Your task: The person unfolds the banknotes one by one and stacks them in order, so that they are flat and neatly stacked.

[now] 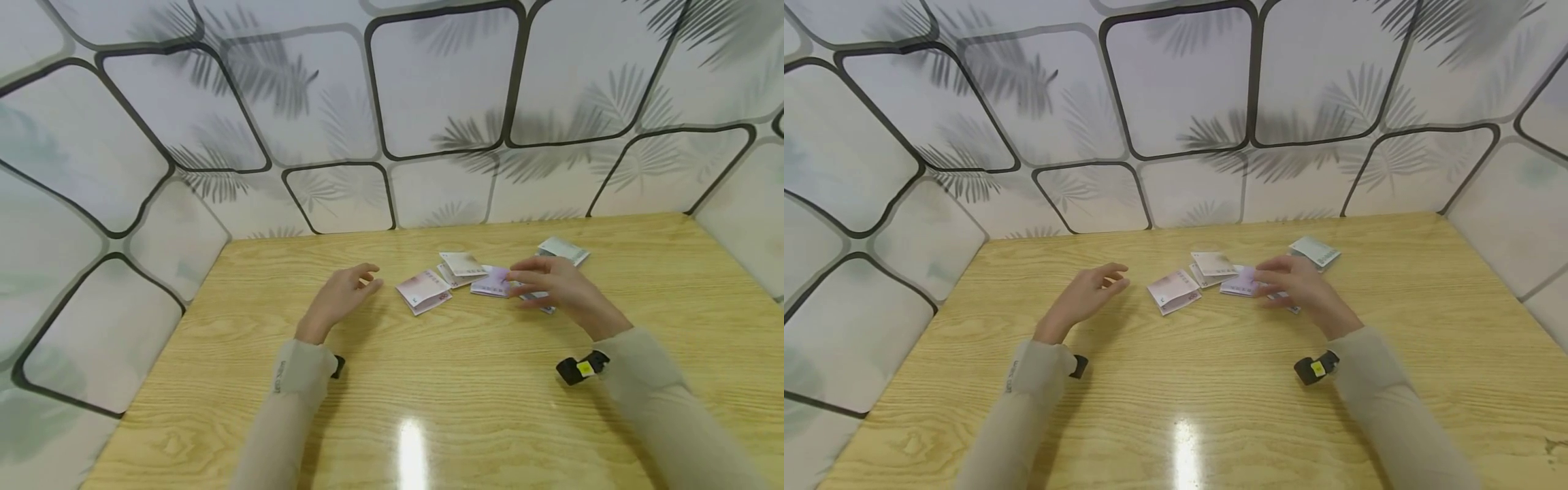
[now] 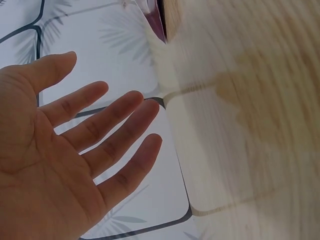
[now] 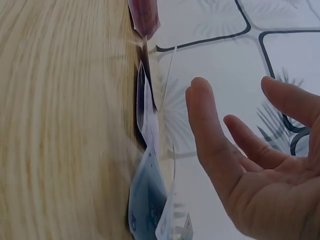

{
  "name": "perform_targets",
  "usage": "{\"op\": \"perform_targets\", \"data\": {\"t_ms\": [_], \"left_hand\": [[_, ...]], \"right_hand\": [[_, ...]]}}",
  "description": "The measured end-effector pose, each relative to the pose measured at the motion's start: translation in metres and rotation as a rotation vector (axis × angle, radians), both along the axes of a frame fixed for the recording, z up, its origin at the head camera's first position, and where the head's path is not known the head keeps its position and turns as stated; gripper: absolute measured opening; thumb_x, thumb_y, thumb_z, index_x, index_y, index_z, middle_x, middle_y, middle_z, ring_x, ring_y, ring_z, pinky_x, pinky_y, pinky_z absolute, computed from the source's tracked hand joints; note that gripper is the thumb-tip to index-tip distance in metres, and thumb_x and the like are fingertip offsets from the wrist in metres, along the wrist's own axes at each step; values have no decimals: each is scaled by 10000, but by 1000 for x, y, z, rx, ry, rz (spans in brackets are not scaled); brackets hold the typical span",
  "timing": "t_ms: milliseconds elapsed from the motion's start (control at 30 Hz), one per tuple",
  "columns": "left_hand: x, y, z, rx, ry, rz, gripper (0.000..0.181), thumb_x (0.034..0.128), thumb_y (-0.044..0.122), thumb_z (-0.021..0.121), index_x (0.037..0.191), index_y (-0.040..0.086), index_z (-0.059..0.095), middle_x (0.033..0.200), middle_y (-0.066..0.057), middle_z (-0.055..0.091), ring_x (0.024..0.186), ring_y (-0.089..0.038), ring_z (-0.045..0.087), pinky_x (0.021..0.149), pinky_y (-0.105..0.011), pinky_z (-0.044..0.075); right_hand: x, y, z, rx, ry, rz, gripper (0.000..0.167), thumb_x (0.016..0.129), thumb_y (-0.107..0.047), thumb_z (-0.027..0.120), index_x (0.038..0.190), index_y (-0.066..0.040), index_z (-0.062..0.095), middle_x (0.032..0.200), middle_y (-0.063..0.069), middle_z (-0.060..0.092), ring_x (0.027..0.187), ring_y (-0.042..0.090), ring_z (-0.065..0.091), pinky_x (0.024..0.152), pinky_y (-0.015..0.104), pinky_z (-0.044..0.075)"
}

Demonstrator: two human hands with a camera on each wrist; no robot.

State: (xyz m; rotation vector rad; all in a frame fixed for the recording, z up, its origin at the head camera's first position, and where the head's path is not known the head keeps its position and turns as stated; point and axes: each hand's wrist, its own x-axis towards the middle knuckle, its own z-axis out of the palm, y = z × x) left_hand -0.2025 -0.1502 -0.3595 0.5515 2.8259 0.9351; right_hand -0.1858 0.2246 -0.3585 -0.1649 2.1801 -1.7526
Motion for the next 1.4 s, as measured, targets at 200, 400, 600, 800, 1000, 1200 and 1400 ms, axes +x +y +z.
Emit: {"op": "perform_targets", "data": {"t_ms": [200, 400, 600, 800, 1000, 1200, 1400], "left_hand": [[-3, 6, 1, -3, -30, -3, 450, 1069, 281, 545, 1402, -21, 553, 1283, -236, 642, 1114, -378, 643, 948, -516, 534], [-6, 11, 3, -16, -45, -26, 437, 1073, 268, 533, 1393, -29, 557, 1275, -247, 643, 1139, -391, 629, 964, -518, 523], [-9, 17, 2, -26, -71, -51, 461, 1077, 291, 518, 1408, -28, 543, 1292, -249, 632, 1171, -388, 613, 978, -516, 517], [-14, 22, 2, -41, -66, -64, 458, 1073, 290, 510, 1396, -31, 552, 1279, -249, 639, 1165, -384, 615, 969, -497, 524], [-17, 27, 1, -35, -94, -60, 460, 1066, 292, 527, 1405, -18, 551, 1298, -250, 628, 1203, -377, 596, 988, -483, 518], [-18, 31, -1, -24, -147, -43, 498, 1046, 330, 551, 1432, 15, 541, 1345, -254, 597, 1240, -389, 568, 1017, -504, 498], [-22, 37, 0, -62, -144, -66, 471, 1055, 294, 546, 1433, 13, 535, 1360, -247, 592, 1261, -375, 560, 1037, -487, 489]], "right_hand": [[-3, -11, -2, -48, -38, 16, 570, 1059, -175, 564, 1440, 184, 339, 1395, 332, 458, 963, 159, 703, 857, 381, 603], [-5, -21, -5, -79, -82, 44, 573, 1065, -173, 547, 1456, 177, 317, 1388, 321, 480, 962, 156, 706, 851, 366, 605], [-7, -30, -9, -87, -92, 60, 525, 1050, -157, 570, 1408, 169, 368, 1238, 220, 612, 966, 200, 710, 847, 384, 607], [-8, -37, -13, -116, -126, 55, 508, 1043, -134, 573, 1395, 165, 362, 1158, 176, 670, 962, 221, 715, 862, 421, 601], [-9, -45, -15, -125, -128, 79, 494, 1058, -128, 541, 1390, 189, 358, 1139, 221, 671, 948, 207, 711, 851, 400, 606], [-11, -53, -18, -167, -175, 85, 487, 1059, -94, 518, 1395, 205, 331, 1113, 218, 658, 934, 203, 708, 862, 402, 601], [-13, -56, -20, -189, -209, 66, 537, 1053, -91, 526, 1439, 192, 283, 1165, 235, 618, 938, 199, 703, 867, 408, 599]]}}
